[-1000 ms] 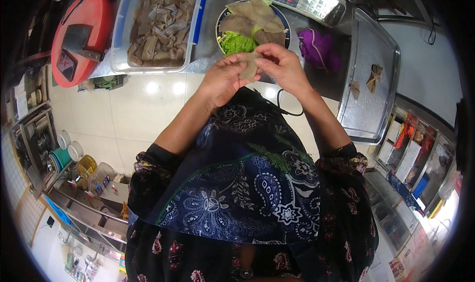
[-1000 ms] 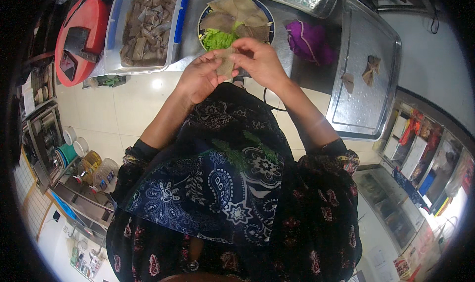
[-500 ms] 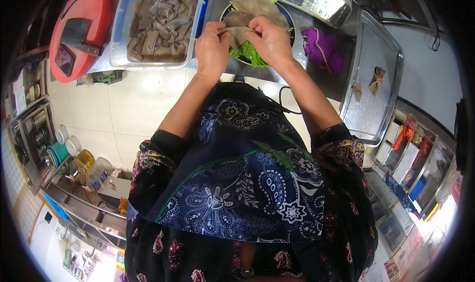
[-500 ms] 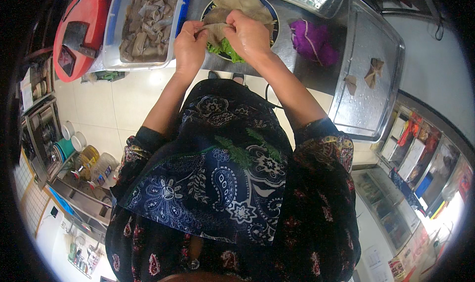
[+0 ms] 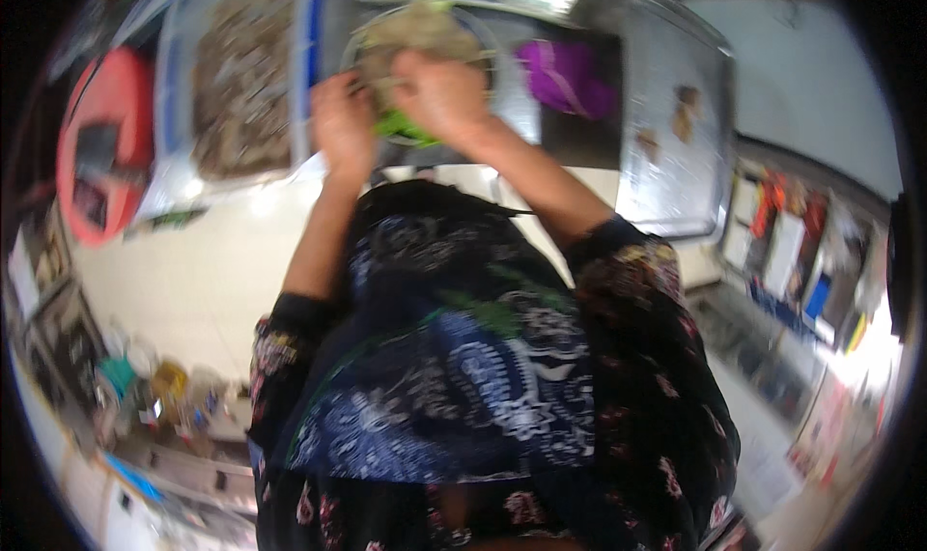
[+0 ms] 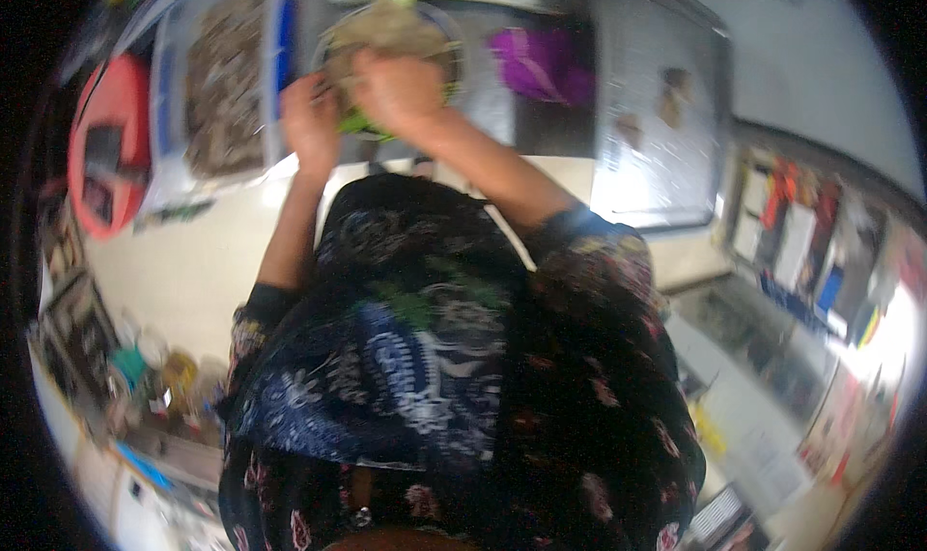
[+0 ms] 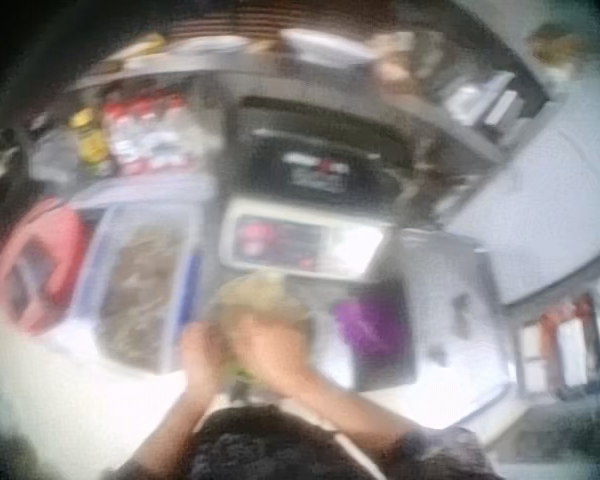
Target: The person assembles food items by placing lettuce and slices of meat into a bowl on a digital scale. They repeatedly pick up lettuce leaves and meat slices from containers and arrange them in the bowl. The person also handles a smartphone and a plastic container during the process.
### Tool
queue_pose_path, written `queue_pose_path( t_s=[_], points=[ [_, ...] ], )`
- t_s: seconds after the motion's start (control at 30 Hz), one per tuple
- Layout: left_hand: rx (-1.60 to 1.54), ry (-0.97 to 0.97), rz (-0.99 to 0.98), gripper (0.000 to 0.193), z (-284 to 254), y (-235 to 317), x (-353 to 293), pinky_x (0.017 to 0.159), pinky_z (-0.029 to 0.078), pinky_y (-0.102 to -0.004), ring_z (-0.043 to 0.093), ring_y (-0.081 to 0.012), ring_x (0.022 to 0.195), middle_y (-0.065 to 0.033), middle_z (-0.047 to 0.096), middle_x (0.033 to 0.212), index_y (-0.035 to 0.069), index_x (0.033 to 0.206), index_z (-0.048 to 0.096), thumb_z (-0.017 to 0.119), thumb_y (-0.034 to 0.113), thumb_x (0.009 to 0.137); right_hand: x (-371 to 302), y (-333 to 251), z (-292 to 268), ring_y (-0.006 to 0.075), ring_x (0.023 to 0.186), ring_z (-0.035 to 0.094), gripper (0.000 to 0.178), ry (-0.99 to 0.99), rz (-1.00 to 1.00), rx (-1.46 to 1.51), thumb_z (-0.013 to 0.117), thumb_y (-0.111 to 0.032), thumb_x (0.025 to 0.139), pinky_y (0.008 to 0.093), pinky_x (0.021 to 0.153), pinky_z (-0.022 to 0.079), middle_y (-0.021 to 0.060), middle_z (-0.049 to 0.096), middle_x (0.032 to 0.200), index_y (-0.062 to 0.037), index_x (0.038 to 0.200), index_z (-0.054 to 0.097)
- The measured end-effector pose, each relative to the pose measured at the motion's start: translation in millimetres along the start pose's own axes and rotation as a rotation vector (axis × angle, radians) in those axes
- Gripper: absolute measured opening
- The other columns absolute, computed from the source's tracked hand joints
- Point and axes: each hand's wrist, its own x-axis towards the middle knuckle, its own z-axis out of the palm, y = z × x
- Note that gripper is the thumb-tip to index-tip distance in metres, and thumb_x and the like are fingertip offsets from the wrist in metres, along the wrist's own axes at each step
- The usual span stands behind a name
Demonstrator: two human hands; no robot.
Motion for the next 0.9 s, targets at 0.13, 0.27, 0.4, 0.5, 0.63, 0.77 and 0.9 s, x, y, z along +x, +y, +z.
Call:
queue_pose_path(
  t_s=[0.13, 0.27, 0.4, 0.5, 0.63, 0.77, 0.9],
  points=[
    [0.020, -0.031, -0.031, 0.028, -4.6, -11.5, 0.8, 0.075, 0.043, -0.0393, 0.051, -0.0312, 0.084, -0.0142, 0.056, 0.087, 0.003, 0.104, 0.057, 0.061, 0.003, 0.077, 3.9, -3.3, 9.5, 0.0325, 0.072, 0.062, 0.015, 0.049, -0.056, 0.025, 0.058, -0.015, 0.070, 0.0432, 0.059, 0.050, 0.0134, 0.062, 0.082, -0.0076, 0.083, 0.056],
    [0.000, -0.063, -0.105, 0.027, -7.6, -1.6, 3.2, 0.073, 0.042, -0.0404, 0.050, -0.0299, 0.082, -0.0161, 0.052, 0.090, 0.000, 0.107, 0.054, 0.060, 0.005, 0.081, -5.9, 1.6, -20.2, 0.0309, 0.075, 0.062, 0.017, 0.164, -0.050, 0.004, 0.058, -0.012, 0.070, 0.0409, 0.062, 0.052, 0.0126, 0.062, 0.087, -0.0067, 0.086, 0.059],
    [-0.075, -0.057, -0.201, 0.031, -11.2, -4.0, -1.6, 0.073, 0.043, -0.0345, 0.050, -0.0252, 0.082, -0.0153, 0.051, 0.096, -0.001, 0.112, 0.051, 0.059, 0.007, 0.084, -33.2, 57.2, -82.3, 0.0299, 0.072, 0.061, 0.017, 0.242, 0.023, -0.147, 0.061, -0.012, 0.071, 0.0388, 0.063, 0.052, 0.0118, 0.062, 0.084, -0.0078, 0.087, 0.062],
    [-0.147, -0.078, -0.237, 0.034, -11.3, -4.5, -10.7, 0.077, 0.044, -0.0321, 0.050, -0.0217, 0.084, -0.0143, 0.051, 0.099, -0.002, 0.116, 0.048, 0.058, 0.007, 0.085, -68.2, 156.9, -127.0, 0.0307, 0.073, 0.062, 0.011, 0.487, 0.240, -0.191, 0.062, -0.012, 0.074, 0.0366, 0.062, 0.050, 0.0095, 0.064, 0.086, -0.0091, 0.085, 0.064],
    [-0.253, -0.144, -0.297, 0.038, -17.4, -3.6, -24.9, 0.077, 0.044, -0.0300, 0.050, -0.0177, 0.085, -0.0121, 0.049, 0.104, -0.001, 0.121, 0.043, 0.056, 0.004, 0.085, -124.5, 252.1, -183.7, 0.0320, 0.081, 0.064, 0.025, 0.520, 0.732, -0.223, 0.067, -0.026, 0.070, 0.0387, 0.069, 0.050, 0.0149, 0.066, 0.084, -0.0073, 0.088, 0.065],
    [-0.290, -0.115, -0.268, 0.038, -22.2, -3.6, -29.1, 0.073, 0.045, -0.0308, 0.050, -0.0176, 0.078, -0.0110, 0.049, 0.099, -0.001, 0.117, 0.047, 0.058, -0.004, 0.081, -140.4, 304.7, -184.6, 0.0271, 0.078, 0.065, 0.033, 0.241, 0.773, -0.262, 0.069, -0.029, 0.067, 0.0361, 0.067, 0.049, 0.0165, 0.066, 0.082, -0.0057, 0.089, 0.067],
    [-0.262, -0.022, -0.274, 0.041, -35.5, -12.7, -34.4, 0.073, 0.046, -0.0313, 0.049, -0.0168, 0.085, -0.0094, 0.048, 0.101, 0.001, 0.118, 0.045, 0.056, -0.007, 0.079, -102.5, 329.5, -172.7, 0.0139, 0.070, 0.060, 0.030, -0.001, 0.704, -0.394, 0.066, -0.032, 0.074, 0.0320, 0.063, 0.048, 0.0101, 0.067, 0.077, -0.0034, 0.084, 0.067]
  ],
)
